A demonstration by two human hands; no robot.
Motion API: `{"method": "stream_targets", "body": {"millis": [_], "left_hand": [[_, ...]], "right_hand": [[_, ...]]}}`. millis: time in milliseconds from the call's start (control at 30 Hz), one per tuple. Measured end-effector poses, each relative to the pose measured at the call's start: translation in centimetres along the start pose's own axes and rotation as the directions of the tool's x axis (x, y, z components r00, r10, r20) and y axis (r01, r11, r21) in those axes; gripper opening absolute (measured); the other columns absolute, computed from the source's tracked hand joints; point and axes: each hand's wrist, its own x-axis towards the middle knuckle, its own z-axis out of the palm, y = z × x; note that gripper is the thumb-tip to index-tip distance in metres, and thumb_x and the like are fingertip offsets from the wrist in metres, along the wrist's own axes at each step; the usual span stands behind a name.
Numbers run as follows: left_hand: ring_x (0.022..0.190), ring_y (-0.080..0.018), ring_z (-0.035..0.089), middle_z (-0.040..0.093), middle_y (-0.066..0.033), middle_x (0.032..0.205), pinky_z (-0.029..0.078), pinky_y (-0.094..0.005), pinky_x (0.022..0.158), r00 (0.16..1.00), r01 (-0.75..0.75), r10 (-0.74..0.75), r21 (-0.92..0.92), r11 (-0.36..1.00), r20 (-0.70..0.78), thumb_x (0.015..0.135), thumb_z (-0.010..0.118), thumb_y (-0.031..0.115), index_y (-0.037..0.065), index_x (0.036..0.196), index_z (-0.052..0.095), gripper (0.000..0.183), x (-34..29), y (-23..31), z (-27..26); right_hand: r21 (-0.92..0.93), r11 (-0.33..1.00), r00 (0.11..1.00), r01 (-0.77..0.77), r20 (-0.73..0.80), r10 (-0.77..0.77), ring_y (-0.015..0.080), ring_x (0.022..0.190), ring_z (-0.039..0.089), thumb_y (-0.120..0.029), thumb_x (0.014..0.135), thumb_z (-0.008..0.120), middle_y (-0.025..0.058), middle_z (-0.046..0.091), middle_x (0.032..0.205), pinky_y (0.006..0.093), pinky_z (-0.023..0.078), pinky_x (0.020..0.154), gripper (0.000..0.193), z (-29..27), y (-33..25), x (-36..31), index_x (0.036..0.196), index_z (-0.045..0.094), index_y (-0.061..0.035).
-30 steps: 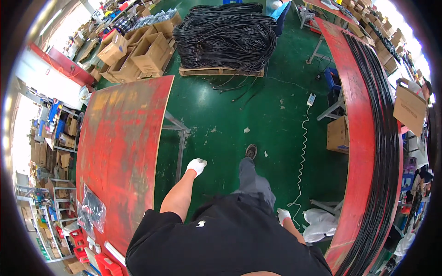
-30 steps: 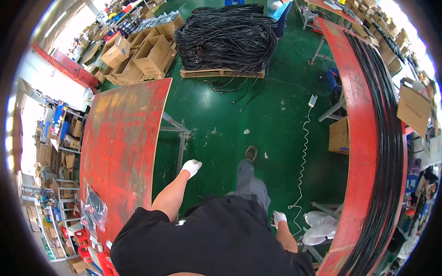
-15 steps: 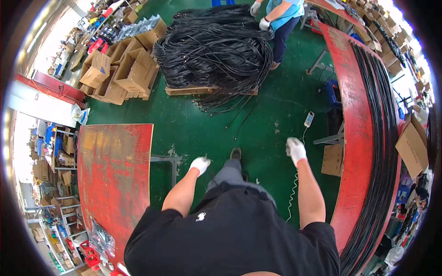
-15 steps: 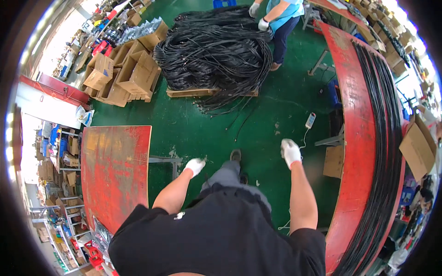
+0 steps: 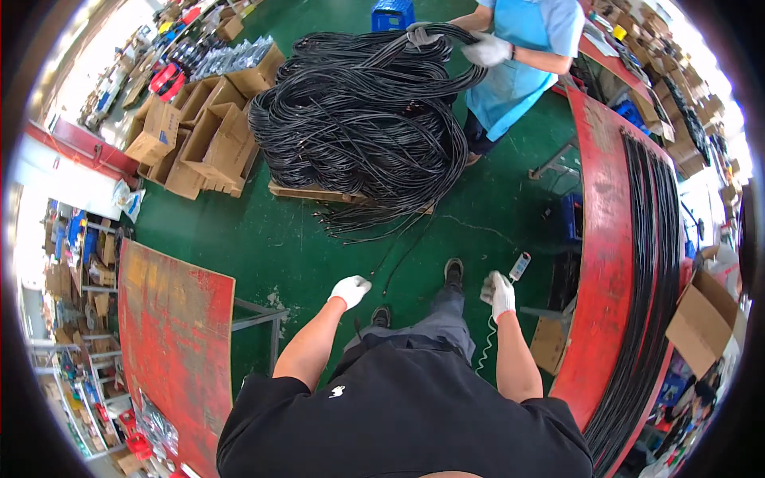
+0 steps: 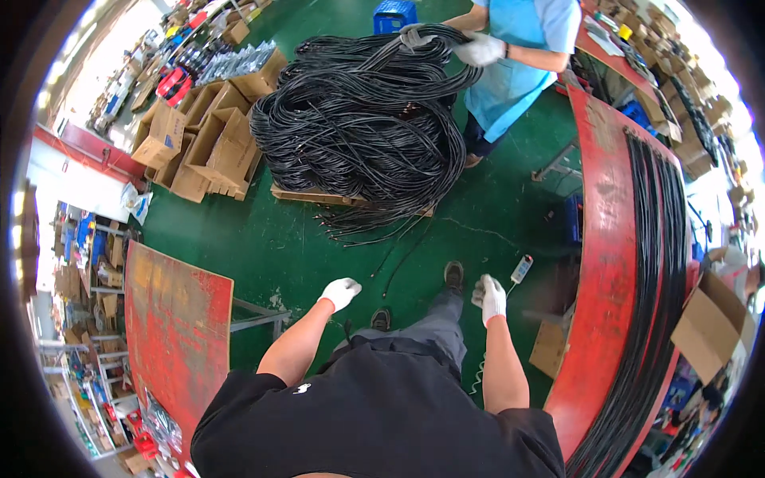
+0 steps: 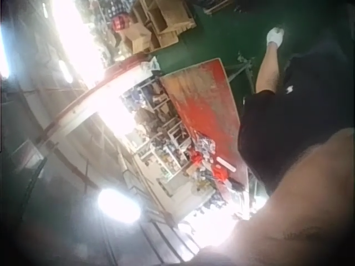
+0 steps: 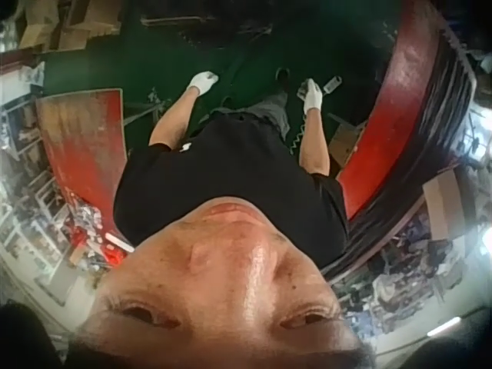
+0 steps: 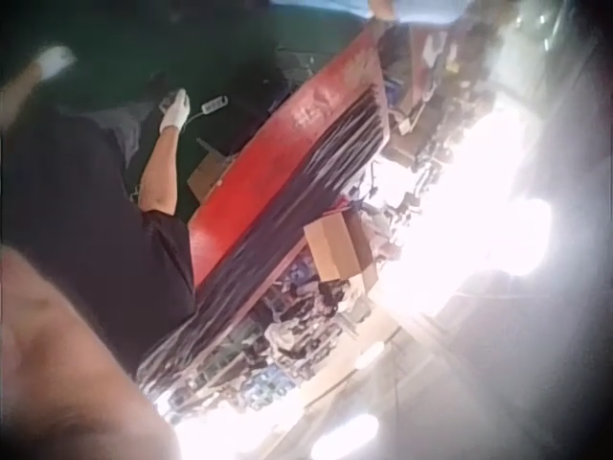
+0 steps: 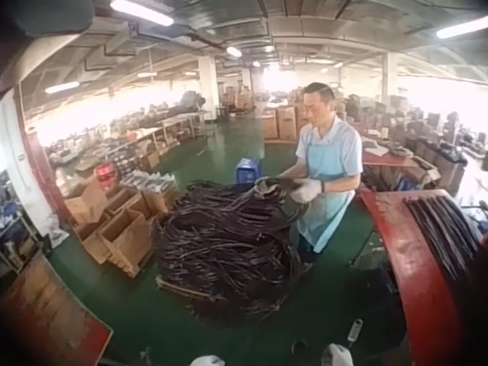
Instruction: The person sorts and arranges bundles of black cables on a workbench by hand.
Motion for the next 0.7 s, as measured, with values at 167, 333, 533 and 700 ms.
{"method": "stream_targets", "body": {"millis": [167, 333, 533, 700], "left_hand": [[0.110, -0.0438, 0.069, 0.074, -0.0256, 0.110, 0.054, -0.0493, 0.095, 0.929, 0.285, -0.313, -0.156, 0.946, -0.196, 0.094, 0.055, 0.045, 0.004, 0.106, 0.076, 0.049, 1.7, 1.3, 3.0], [0.112, -0.0418, 0.069, 0.074, -0.0243, 0.113, 0.054, -0.0474, 0.098, 0.931, 0.313, -0.329, -0.121, 0.942, -0.156, 0.094, 0.057, 0.045, 0.004, 0.110, 0.077, 0.048, -0.3, 9.2, 6.1], [0.089, -0.0344, 0.077, 0.077, -0.0201, 0.106, 0.059, -0.0423, 0.086, 0.916, 0.302, -0.360, -0.290, 0.908, -0.174, 0.096, 0.061, 0.047, 0.003, 0.122, 0.073, 0.053, -0.8, 16.2, 7.6], [0.089, -0.0337, 0.077, 0.078, -0.0196, 0.106, 0.059, -0.0416, 0.087, 0.883, 0.282, -0.399, -0.397, 0.873, -0.249, 0.096, 0.065, 0.048, 0.006, 0.122, 0.073, 0.050, -1.7, 21.8, 5.4]], "right_hand": [[-0.127, 0.968, 0.928, 0.216, 0.334, -0.164, 0.0138, 0.081, 0.066, -0.032, 0.107, 0.063, 0.0053, 0.070, 0.110, 0.0328, 0.059, 0.076, 0.036, 8.7, -15.9, 11.9, 0.131, 0.066, -0.0054], [-0.061, 0.943, 0.757, 0.326, 0.614, -0.222, 0.0109, 0.087, 0.067, -0.022, 0.105, 0.067, 0.0041, 0.073, 0.108, 0.0270, 0.055, 0.079, 0.034, 19.2, -26.6, 15.9, 0.131, 0.066, 0.0002], [0.359, 0.867, 0.452, 0.347, 0.746, -0.490, 0.0227, 0.133, 0.057, -0.009, 0.094, 0.078, 0.0149, 0.055, 0.151, 0.0363, 0.047, 0.112, 0.079, 30.8, -33.2, 9.9, 0.160, 0.036, -0.0019], [-0.028, 0.568, 0.516, 0.822, 0.459, -0.724, 0.0298, 0.135, 0.057, -0.017, 0.097, 0.074, 0.0197, 0.053, 0.155, 0.0408, 0.042, 0.115, 0.075, 33.4, -32.6, 12.8, 0.160, 0.036, -0.0014]]}}
